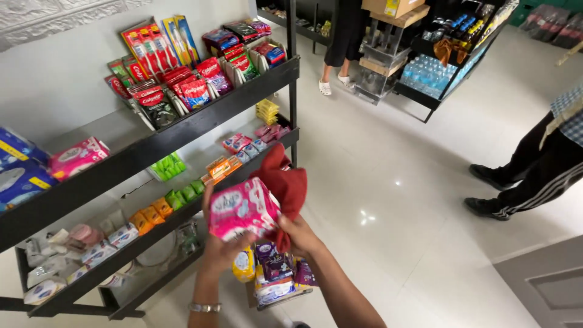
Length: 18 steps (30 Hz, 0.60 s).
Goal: Wiping sanitary napkin packages with a cloth and organizing them on a grocery store shelf.
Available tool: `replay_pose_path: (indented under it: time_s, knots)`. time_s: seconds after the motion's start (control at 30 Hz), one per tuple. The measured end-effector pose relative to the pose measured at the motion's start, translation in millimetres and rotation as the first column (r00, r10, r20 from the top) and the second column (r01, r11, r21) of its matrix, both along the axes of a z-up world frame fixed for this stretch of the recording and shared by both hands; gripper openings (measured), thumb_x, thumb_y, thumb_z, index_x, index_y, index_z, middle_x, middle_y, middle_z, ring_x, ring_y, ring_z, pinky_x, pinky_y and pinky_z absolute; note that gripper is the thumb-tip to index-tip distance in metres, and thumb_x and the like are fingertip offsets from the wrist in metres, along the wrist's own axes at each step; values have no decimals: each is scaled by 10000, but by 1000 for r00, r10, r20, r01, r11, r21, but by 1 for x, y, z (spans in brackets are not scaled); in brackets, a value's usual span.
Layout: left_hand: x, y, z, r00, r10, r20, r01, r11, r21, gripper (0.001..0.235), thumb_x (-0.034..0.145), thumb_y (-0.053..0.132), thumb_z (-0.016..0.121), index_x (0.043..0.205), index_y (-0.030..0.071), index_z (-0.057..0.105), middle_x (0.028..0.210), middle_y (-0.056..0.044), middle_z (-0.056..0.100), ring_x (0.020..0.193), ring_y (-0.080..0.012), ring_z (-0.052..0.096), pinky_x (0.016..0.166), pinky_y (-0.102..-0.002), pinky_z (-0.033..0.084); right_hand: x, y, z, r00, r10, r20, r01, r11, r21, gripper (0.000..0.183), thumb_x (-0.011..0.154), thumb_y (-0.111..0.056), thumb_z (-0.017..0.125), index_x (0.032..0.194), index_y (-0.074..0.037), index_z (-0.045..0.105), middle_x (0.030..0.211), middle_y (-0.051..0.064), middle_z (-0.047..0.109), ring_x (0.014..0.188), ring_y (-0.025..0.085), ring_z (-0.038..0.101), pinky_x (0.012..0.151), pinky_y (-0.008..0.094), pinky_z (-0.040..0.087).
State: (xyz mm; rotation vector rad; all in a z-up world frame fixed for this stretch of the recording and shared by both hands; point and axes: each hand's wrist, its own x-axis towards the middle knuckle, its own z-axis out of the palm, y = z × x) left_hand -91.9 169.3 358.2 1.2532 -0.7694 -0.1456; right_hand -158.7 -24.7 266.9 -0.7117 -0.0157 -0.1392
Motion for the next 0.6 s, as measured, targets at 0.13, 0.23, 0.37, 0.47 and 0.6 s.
replay_pose_path:
  time_s: [0.13,0.23,0.37,0.47,0.6]
  knots:
    - [3,18,-10,995,-86,41,87,996,-24,1263,784,163,872,1647,121,-49,1508,-160,473,1344,-246,549,1122,-412,469,-8,11,16,980,72,184,-2,936,-352,863,868,-260,817,1550,-15,349,1481,152,553,1357,266,553,1146,455,457]
    - [19,52,2,995,-78,-58,86,985,153,1258,762,177,873,1634,120,-31,1433,-156,541,1270,-241,611,1073,-399,505,-1,45,52,996,-80,44,91,915,-394,856,844,-202,838,1531,1,370,1439,166,585,1322,262,573,1124,450,471]
    - [63,103,24,993,-107,58,90,966,241,1294,727,192,884,1645,131,-25,1393,-153,573,1220,-226,635,1029,-389,531,36,77,31,980,-198,23,186,862,-471,804,822,-159,841,1496,-11,428,1399,137,625,1291,235,595,1102,419,478]
    - [78,156,13,997,-24,71,9,976,216,1280,652,199,915,1595,71,59,1413,-152,543,1238,-216,614,1011,-384,527,59,117,8,975,-218,32,205,843,-497,735,824,-130,843,1453,-16,481,1346,110,655,1246,218,613,1076,402,496]
    - [101,205,9,974,78,212,-134,955,265,1160,702,267,908,1585,6,203,1405,-161,584,1234,-242,624,1020,-401,524,95,171,11,972,-182,149,228,883,-411,696,844,-89,827,1443,-8,481,1306,93,656,1200,218,623,1051,404,511]
